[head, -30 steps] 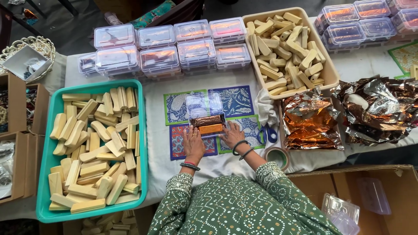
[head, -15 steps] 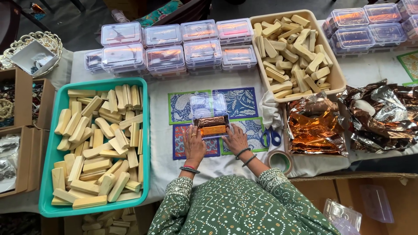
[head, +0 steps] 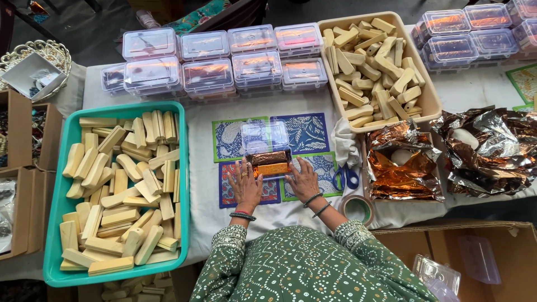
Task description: The person wraps small wooden blocks in copper foil, folds the edges neatly, and places the wrapped items into clear plastic containers. They also wipe the containers with a white cloth before stacking them.
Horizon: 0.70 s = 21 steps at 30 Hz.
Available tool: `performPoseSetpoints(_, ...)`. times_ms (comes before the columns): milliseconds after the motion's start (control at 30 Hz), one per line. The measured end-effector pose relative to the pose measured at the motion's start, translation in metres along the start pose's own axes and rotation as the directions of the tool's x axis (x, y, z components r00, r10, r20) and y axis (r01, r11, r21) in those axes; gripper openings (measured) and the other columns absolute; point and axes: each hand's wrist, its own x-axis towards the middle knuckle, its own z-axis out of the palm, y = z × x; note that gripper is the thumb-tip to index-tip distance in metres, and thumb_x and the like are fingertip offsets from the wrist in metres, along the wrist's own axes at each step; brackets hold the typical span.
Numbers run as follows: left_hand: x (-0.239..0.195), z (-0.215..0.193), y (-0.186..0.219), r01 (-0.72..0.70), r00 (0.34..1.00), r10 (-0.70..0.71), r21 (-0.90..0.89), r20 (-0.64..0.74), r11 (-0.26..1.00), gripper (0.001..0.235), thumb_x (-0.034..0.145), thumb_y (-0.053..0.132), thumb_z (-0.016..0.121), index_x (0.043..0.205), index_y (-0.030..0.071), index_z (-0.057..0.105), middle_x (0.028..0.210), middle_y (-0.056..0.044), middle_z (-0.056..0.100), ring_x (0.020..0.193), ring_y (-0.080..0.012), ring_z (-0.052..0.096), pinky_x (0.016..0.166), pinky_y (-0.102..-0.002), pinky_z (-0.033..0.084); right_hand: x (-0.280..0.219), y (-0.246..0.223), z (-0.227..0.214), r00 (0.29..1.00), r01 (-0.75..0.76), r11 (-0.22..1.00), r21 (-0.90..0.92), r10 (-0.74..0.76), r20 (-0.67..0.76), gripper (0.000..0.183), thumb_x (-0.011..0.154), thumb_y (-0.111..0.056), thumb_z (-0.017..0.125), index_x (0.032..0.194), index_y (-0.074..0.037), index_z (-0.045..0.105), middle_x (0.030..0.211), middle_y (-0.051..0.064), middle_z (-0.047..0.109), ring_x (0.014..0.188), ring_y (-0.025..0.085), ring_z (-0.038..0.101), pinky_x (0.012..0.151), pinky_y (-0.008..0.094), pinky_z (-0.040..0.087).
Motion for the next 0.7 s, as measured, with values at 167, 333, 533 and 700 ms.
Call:
performPoseSetpoints(167,0.002,0.005,-0.003,0.025,0.999,-0.025,-0.002,0.040,1.000,0.069,0.103,0.055,0.029,0.158,0.014,0.034,0.171,-0.004,0.007,0.157,-0.0267,-0.003,0.123,-0.060,-0.004,0.008,0.000,0.001,1.000,0.021,0.994,-0.112,-0.021,0.002,0.063,0.096,-0.053,0.056,0.147,-0.016,0.053,0.164,0.010,0.028,0.146,0.033,0.029,0.100,0.050,0.037)
performPoseSetpoints(333,0.003,0.004,-0.003,0.035,0.998,-0.036,0.015,0.058,0.999,0.069,0.103,0.058,0.027,0.157,0.016,0.035,0.171,-0.003,0.004,0.157,-0.0267,-0.003,0.122,-0.062,-0.005,0.014,0.002,0.004,0.998,0.067,0.980,-0.189,-0.069,-0.002,0.066,0.098,-0.056,0.051,0.148,-0.014,0.051,0.164,0.010,0.027,0.148,0.032,0.027,0.106,0.052,0.033)
performPoseSetpoints(533,0.005,0.000,-0.003,0.041,0.994,-0.039,-0.016,0.103,0.999,0.069,0.103,0.059,0.026,0.157,0.016,0.036,0.171,-0.004,0.004,0.158,-0.0266,-0.003,0.122,-0.065,-0.004,0.022,-0.002,0.005,0.994,0.038,0.972,-0.232,-0.013,0.106,0.071,0.099,-0.063,0.041,0.151,-0.014,0.047,0.164,0.012,0.025,0.149,0.032,0.023,0.105,0.057,0.031)
performPoseSetpoints(700,0.006,0.012,-0.006,0.035,0.995,-0.034,-0.019,0.089,0.999,0.070,0.103,0.060,0.026,0.157,0.015,0.036,0.171,-0.005,0.005,0.157,-0.0265,-0.003,0.122,-0.065,-0.001,0.026,-0.006,-0.002,0.972,-0.035,0.983,-0.183,0.076,0.223,0.072,0.097,-0.063,0.042,0.149,-0.013,0.047,0.164,0.011,0.022,0.147,0.034,0.024,0.101,0.058,0.036)
